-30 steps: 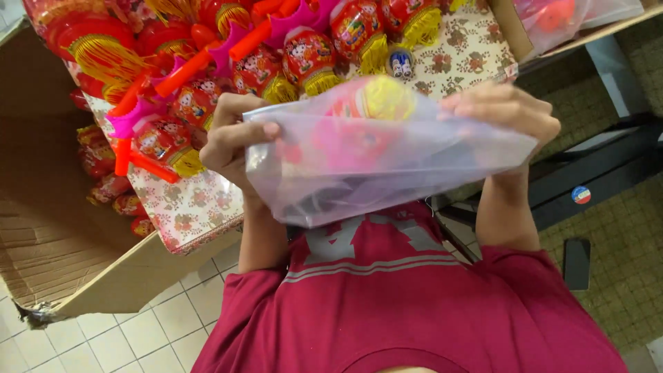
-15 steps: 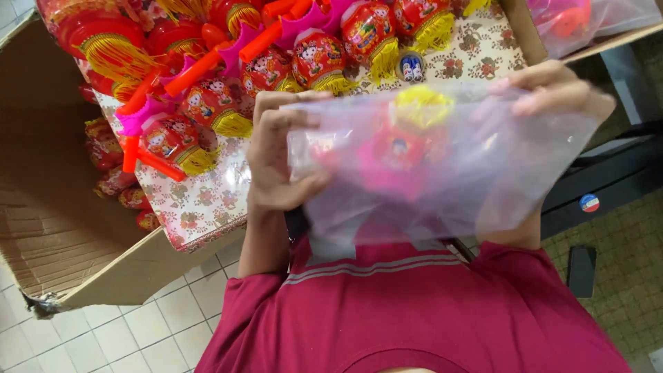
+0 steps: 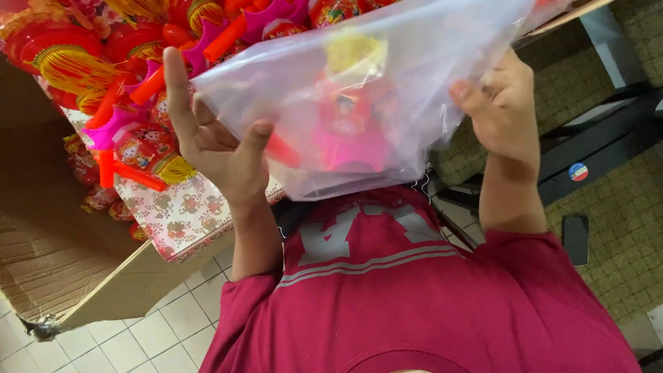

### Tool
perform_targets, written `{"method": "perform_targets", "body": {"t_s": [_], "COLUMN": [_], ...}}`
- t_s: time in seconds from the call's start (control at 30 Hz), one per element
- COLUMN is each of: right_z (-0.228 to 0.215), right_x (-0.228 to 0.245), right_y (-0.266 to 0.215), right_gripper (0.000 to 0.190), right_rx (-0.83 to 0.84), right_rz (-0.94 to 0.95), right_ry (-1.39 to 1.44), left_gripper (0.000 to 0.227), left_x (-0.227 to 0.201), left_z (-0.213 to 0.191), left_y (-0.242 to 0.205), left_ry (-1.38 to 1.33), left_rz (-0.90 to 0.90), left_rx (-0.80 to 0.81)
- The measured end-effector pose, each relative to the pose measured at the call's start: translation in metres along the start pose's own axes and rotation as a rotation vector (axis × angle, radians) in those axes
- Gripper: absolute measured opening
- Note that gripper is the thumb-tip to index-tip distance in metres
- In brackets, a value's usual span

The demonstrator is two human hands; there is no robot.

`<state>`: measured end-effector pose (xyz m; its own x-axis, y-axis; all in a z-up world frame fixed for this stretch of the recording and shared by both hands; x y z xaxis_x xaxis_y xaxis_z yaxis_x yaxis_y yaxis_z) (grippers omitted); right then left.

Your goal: Assembling decorative lanterns by fitting parts together, inserting batteries, and packaging them into plastic bags.

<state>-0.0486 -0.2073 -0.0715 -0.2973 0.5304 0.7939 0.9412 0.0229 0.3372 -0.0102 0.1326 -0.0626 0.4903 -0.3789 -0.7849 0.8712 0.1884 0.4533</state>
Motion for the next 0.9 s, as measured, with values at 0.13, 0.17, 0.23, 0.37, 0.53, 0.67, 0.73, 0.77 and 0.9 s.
{"method": "perform_targets", "body": {"t_s": [0.13, 0.17, 0.23, 0.37, 0.53, 0.67, 0.73, 0.77, 0.9], "right_z": [0.015, 0.018, 0.022, 0.028, 0.037, 0.031, 0.01, -0.004, -0.06], "right_x": [0.0, 0.002, 0.009, 0.019, 0.015, 0.027, 0.023, 0.023, -0.012], "right_y": [0.008, 0.01, 0.013, 0.022, 0.017, 0.024, 0.02, 0.018, 0.0], "right_gripper": [0.049, 0.036, 0.026, 0.032, 0.11, 0.088, 0.086, 0.075, 0.045], "right_rx": [-0.149, -0.215, -0.281, -0.245, 0.185, 0.237, 0.152, 0.085, -0.058], "right_rz": [0.001, 0.008, 0.014, -0.114, -0.058, 0.016, -0.009, -0.039, -0.175], "right_ry": [0.341, 0.381, 0.417, 0.273, 0.103, 0.244, 0.127, 0.082, -0.012], "left_gripper": [0.082, 0.104, 0.135, 0.113, 0.091, 0.045, 0.044, 0.035, 0.043], "left_x": [0.002, 0.004, 0.006, 0.01, 0.018, 0.028, 0.035, 0.038, 0.049], "left_z": [-0.008, -0.006, -0.008, -0.015, -0.032, -0.023, -0.009, 0.009, 0.081], "left_y": [0.007, 0.006, 0.0, -0.005, -0.008, -0.01, -0.012, -0.013, -0.011], "left_ry": [-0.025, -0.077, -0.134, 0.251, 0.189, 0.225, 0.244, 0.306, 0.524], "left_rz": [0.041, -0.109, -0.26, -0.287, -0.238, -0.229, -0.266, -0.302, -0.594], "left_rx": [0.045, 0.149, 0.253, 0.334, 0.24, 0.241, 0.219, 0.407, 0.803]}}
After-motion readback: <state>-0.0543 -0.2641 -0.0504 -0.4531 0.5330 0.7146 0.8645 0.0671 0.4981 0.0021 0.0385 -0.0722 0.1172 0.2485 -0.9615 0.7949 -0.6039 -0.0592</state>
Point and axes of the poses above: each hand's wrist, its own y-axis towards the middle knuckle, its own z-axis out of the palm, x = y × z, the point moved 4 cm from there along y, towards the middle knuckle, and after that the axes turned 13 degrees about -y, right-handed, at the moved point
